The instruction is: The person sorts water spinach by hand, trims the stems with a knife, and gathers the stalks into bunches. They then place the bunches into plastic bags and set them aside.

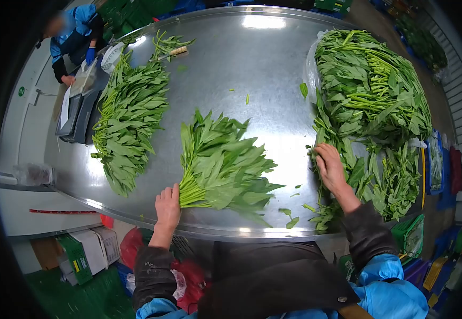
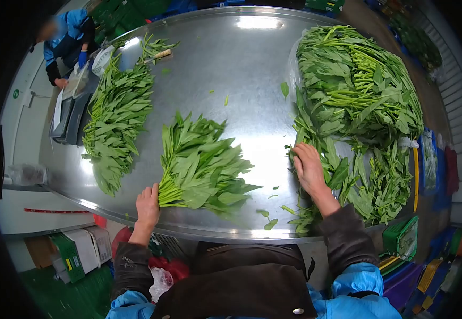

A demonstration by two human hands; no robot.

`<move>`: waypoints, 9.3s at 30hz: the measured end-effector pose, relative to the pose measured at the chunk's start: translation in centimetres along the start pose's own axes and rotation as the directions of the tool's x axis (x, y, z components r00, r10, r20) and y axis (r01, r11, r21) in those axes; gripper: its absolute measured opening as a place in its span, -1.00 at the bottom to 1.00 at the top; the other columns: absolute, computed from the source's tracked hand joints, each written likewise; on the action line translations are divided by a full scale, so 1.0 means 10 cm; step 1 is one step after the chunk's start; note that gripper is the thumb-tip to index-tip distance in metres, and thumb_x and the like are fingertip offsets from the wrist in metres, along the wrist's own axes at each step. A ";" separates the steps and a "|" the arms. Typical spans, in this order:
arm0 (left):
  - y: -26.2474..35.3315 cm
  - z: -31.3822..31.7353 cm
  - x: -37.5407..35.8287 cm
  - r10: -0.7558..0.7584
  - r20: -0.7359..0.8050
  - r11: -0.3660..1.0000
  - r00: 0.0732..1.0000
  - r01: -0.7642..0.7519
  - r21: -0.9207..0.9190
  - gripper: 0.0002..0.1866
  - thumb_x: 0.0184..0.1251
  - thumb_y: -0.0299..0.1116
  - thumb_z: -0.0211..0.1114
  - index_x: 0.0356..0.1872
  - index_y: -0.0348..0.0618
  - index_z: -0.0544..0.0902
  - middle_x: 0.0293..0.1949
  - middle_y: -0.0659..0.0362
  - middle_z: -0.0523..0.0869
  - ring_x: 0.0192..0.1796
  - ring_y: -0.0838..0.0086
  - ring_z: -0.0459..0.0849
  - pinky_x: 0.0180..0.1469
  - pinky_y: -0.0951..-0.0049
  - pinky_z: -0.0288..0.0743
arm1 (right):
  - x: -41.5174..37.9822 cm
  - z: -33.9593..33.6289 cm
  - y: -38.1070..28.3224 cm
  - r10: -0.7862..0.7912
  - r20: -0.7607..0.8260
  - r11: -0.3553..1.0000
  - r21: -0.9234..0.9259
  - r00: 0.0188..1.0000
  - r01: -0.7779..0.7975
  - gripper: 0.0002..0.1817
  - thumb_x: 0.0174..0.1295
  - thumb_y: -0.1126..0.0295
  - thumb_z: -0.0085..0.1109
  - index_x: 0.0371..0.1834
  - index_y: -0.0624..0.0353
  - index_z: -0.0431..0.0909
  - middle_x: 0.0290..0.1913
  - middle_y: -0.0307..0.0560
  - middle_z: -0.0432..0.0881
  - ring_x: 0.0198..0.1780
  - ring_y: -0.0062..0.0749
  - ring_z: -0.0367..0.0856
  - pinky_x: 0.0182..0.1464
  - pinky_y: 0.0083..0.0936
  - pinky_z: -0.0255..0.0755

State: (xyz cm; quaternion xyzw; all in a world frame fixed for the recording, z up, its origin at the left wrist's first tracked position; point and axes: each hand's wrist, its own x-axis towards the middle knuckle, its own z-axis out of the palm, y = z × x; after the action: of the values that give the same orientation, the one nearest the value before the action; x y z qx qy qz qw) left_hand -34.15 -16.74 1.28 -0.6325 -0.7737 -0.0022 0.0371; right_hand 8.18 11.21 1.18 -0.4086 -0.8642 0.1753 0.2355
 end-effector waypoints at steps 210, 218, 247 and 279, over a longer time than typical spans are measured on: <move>-4.81 0.09 0.08 -0.064 0.119 0.963 0.991 0.030 0.268 -0.29 -0.05 -0.52 0.35 0.26 -0.04 0.41 0.11 0.10 0.45 0.23 0.13 0.38 0.28 -0.05 0.20 | 0.63 0.76 -2.74 0.287 0.090 0.957 -0.074 0.954 -0.281 -0.83 0.17 0.51 0.22 -0.17 0.20 0.59 -0.35 0.05 0.62 -0.40 -0.12 0.62 -0.31 -0.30 0.47; -4.88 0.15 -0.09 -0.396 0.269 0.910 0.878 0.338 0.239 -0.09 0.08 -0.46 0.29 0.50 0.01 0.07 0.49 -0.04 0.07 0.52 0.01 0.00 0.41 -0.21 -0.01 | 0.50 0.90 -2.25 0.213 0.135 0.968 -0.165 0.968 -0.190 -0.56 0.03 0.49 0.27 0.05 0.20 0.51 0.04 0.10 0.58 0.09 0.01 0.53 0.15 -0.20 0.41; 2.89 0.84 2.08 -0.002 -0.141 0.619 0.990 -0.109 -0.777 -0.36 0.33 -0.28 0.16 0.36 -0.41 0.23 0.39 -0.21 0.25 0.44 -0.02 0.19 0.47 0.16 0.01 | -1.69 -0.83 0.54 0.505 0.177 0.862 -0.162 0.845 -0.481 -0.60 0.03 0.22 0.27 -0.12 0.20 0.46 -0.17 0.11 0.54 -0.09 0.04 0.59 -0.14 -0.12 0.50; 3.25 -0.34 1.38 0.156 0.383 -0.130 0.911 0.403 -0.906 -0.83 0.27 -0.65 0.16 -0.13 -0.37 0.59 -0.26 0.04 0.74 -0.24 0.42 0.74 -0.16 0.50 0.60 | 1.18 -2.14 1.07 0.214 0.273 0.745 -0.666 0.938 0.024 -0.44 -0.05 0.48 0.28 0.13 0.14 0.45 0.05 -0.01 0.53 0.23 -0.12 0.42 0.34 -0.18 0.17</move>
State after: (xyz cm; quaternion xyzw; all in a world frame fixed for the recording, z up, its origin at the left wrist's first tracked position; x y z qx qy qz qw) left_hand -4.83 3.08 4.09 -0.3522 -0.5564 -0.4631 -0.5932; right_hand 20.08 29.31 16.72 -0.4736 -0.8746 -0.0629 -0.0827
